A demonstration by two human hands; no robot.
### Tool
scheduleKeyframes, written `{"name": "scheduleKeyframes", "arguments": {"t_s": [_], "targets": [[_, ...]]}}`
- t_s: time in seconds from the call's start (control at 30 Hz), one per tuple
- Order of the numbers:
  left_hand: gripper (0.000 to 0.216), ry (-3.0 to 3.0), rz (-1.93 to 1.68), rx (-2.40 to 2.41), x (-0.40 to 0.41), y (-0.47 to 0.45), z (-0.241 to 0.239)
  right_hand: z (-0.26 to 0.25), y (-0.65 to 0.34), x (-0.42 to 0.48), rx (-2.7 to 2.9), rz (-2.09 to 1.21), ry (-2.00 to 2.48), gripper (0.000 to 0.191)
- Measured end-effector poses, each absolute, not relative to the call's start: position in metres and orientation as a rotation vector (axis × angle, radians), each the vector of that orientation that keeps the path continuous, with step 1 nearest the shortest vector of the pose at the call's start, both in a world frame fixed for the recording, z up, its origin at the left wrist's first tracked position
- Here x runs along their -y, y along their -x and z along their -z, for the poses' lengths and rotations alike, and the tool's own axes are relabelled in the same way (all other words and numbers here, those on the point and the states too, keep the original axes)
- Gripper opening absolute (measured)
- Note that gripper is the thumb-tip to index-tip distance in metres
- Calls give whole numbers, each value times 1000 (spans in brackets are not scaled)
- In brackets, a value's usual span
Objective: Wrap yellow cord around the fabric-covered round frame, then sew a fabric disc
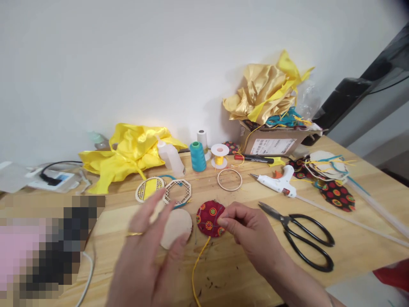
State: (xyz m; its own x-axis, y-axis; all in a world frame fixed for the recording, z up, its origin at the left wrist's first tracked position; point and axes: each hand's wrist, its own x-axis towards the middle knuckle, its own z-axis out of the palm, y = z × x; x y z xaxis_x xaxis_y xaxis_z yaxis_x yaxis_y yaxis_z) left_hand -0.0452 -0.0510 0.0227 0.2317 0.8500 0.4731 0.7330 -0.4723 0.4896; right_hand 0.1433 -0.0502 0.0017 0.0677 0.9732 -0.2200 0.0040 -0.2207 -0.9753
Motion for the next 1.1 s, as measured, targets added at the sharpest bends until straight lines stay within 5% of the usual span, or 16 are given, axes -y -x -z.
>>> {"name": "scheduleKeyframes", "arguments": {"t_s": [0.2, 0.5, 1.1], "targets": [[31, -2215, -1178, -1421, 50, 21, -27, -1, -138, 52, 1107, -1310, 1294, 11], [27, -1311, -672, -1269, 49, -4, -12, 1, -136, 56, 1154, -1306, 1328, 14], [25, -782, -724, -1100, 52, -6, -1, 9, -138, 54, 1213, -1288, 1368, 12]]}}
